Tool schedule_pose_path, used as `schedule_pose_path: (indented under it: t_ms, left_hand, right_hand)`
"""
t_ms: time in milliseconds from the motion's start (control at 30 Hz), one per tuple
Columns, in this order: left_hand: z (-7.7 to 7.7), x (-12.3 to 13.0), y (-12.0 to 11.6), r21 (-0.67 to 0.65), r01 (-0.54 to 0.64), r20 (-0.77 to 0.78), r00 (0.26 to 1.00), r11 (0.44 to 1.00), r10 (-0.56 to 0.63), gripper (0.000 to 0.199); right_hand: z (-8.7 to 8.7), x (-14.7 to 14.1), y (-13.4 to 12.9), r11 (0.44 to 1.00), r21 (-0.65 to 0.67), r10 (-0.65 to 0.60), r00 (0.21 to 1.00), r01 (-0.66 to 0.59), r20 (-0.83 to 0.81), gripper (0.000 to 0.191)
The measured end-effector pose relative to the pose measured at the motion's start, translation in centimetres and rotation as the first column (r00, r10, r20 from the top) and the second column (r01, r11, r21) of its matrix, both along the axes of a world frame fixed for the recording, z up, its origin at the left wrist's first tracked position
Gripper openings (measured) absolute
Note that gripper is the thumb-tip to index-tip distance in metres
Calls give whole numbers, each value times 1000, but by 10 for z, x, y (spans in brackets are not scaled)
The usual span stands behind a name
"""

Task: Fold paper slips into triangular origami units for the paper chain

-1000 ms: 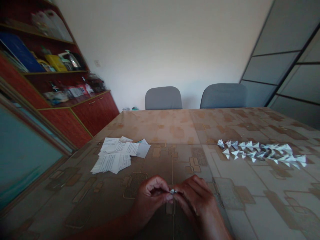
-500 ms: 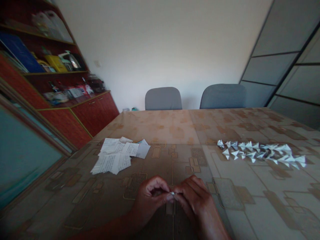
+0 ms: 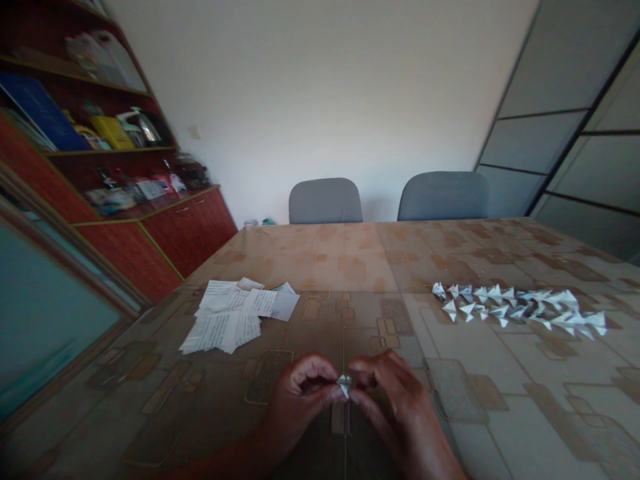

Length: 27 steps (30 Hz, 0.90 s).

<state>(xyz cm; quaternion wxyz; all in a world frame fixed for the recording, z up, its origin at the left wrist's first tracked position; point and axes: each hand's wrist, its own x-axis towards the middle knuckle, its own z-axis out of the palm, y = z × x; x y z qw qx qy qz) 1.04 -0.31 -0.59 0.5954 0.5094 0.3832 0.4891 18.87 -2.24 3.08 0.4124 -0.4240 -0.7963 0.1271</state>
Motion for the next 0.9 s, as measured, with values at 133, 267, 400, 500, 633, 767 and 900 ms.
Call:
schedule_pose_path:
  t_ms: [133, 267, 400, 500, 633, 767, 900]
  left_hand:
    - [2, 2, 1, -3, -24, -21, 1000, 1000, 23, 17]
    - [2, 3, 0, 18, -41, -74, 996, 999, 42, 16]
    - [6, -1, -3, 109, 0, -137, 991, 994, 15, 8]
    - [11, -6, -2, 264, 10, -200, 979, 964, 45, 7]
    - [14, -9, 0, 434, 6, -257, 959, 901, 117, 6]
    - [13, -8, 1, 471, 25, -260, 959, 882, 112, 5]
    - [14, -7, 1, 509, 42, -274, 955, 860, 115, 4]
  right_hand:
    - [6, 1, -1, 1000, -7, -5, 1000, 5, -9, 9]
    - [9, -3, -1, 1000, -5, 22, 1000, -22, -19, 14]
    - [8, -3, -1, 1000, 10, 22, 999, -21, -32, 14]
    - [6, 0, 0, 1000, 4, 12, 1000, -12, -16, 14]
    - [4, 1, 1, 1000, -9, 19, 1000, -19, 16, 13]
    - [4, 0, 0, 999, -7, 34, 999, -34, 17, 13]
    - [5, -1, -1, 999, -13, 34, 999, -34, 12, 13]
